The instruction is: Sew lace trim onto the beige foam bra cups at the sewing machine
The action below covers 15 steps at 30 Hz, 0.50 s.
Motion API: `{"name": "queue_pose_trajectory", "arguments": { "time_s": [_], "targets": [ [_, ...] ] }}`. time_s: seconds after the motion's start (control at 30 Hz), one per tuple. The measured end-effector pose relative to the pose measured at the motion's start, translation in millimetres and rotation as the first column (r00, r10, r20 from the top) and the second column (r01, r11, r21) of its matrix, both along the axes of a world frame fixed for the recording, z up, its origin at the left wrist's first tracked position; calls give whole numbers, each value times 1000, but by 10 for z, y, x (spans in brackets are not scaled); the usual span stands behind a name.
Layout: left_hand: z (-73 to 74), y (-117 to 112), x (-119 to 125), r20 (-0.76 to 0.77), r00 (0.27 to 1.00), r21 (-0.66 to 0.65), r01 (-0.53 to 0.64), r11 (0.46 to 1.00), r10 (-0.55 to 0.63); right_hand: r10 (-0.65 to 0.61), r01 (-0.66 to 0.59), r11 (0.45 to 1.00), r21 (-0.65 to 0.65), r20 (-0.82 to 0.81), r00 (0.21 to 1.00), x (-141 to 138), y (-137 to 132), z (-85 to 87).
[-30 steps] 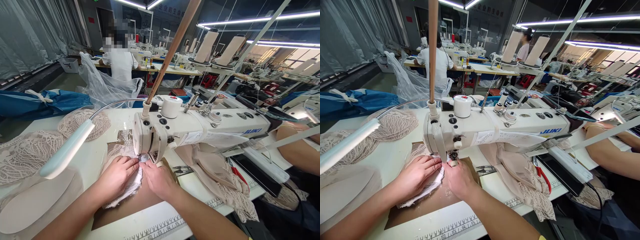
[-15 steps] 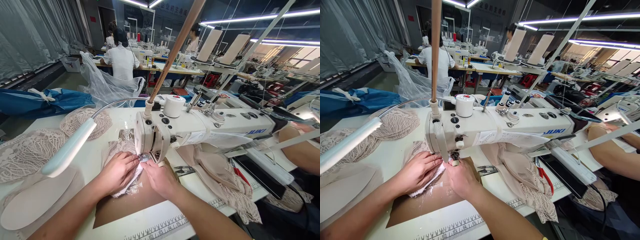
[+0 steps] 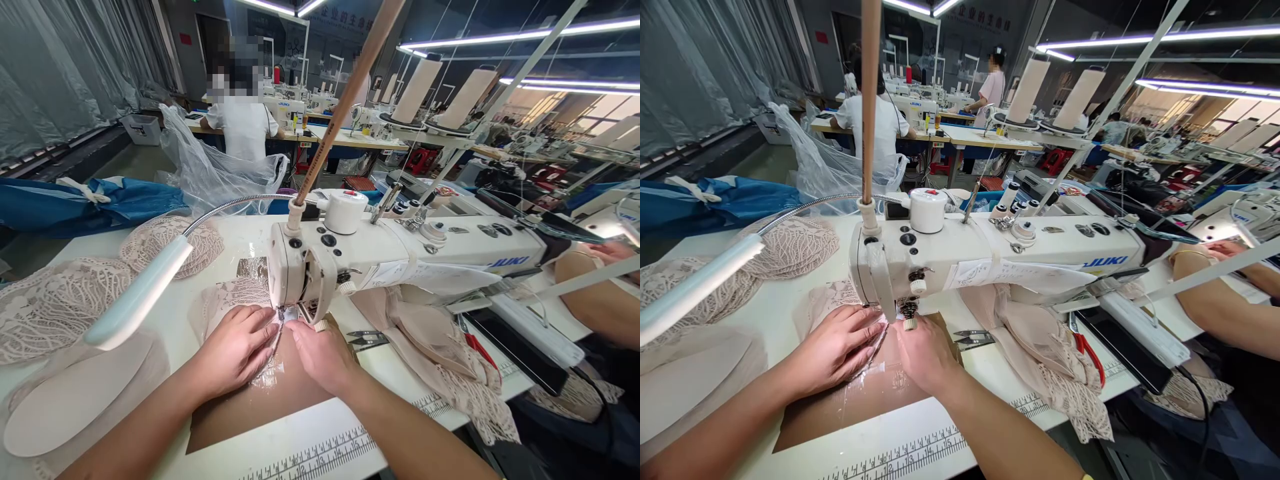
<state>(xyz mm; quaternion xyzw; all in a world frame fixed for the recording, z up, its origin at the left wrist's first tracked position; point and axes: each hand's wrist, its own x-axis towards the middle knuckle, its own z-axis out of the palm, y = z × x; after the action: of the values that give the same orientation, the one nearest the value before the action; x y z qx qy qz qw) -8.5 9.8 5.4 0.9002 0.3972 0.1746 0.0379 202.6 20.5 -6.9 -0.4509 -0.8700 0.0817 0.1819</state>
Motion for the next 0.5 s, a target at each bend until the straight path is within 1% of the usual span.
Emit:
{"name": "queue_pose_trajectory", "arguments": {
  "time_s": [0.1,0.27,0.4,0.5],
  "targets": [
    [10,-29,6,-3,999,-32,50,998,-50,5,-5,1000,9,-6,1000,12,0,16],
    [13,-43,10,3,995,-34,102,994,-102,123,-124,992,10,51,991,30,-15,48],
    [12,-64,12,-5,997,-17,81,997,-81,114,-117,993,14,129,985,3,-37,60],
    [-6,-73,40,-22,998,-13,52,999,-53,88,-92,996,20,141,986,-23,-42,47]
  ]
}}
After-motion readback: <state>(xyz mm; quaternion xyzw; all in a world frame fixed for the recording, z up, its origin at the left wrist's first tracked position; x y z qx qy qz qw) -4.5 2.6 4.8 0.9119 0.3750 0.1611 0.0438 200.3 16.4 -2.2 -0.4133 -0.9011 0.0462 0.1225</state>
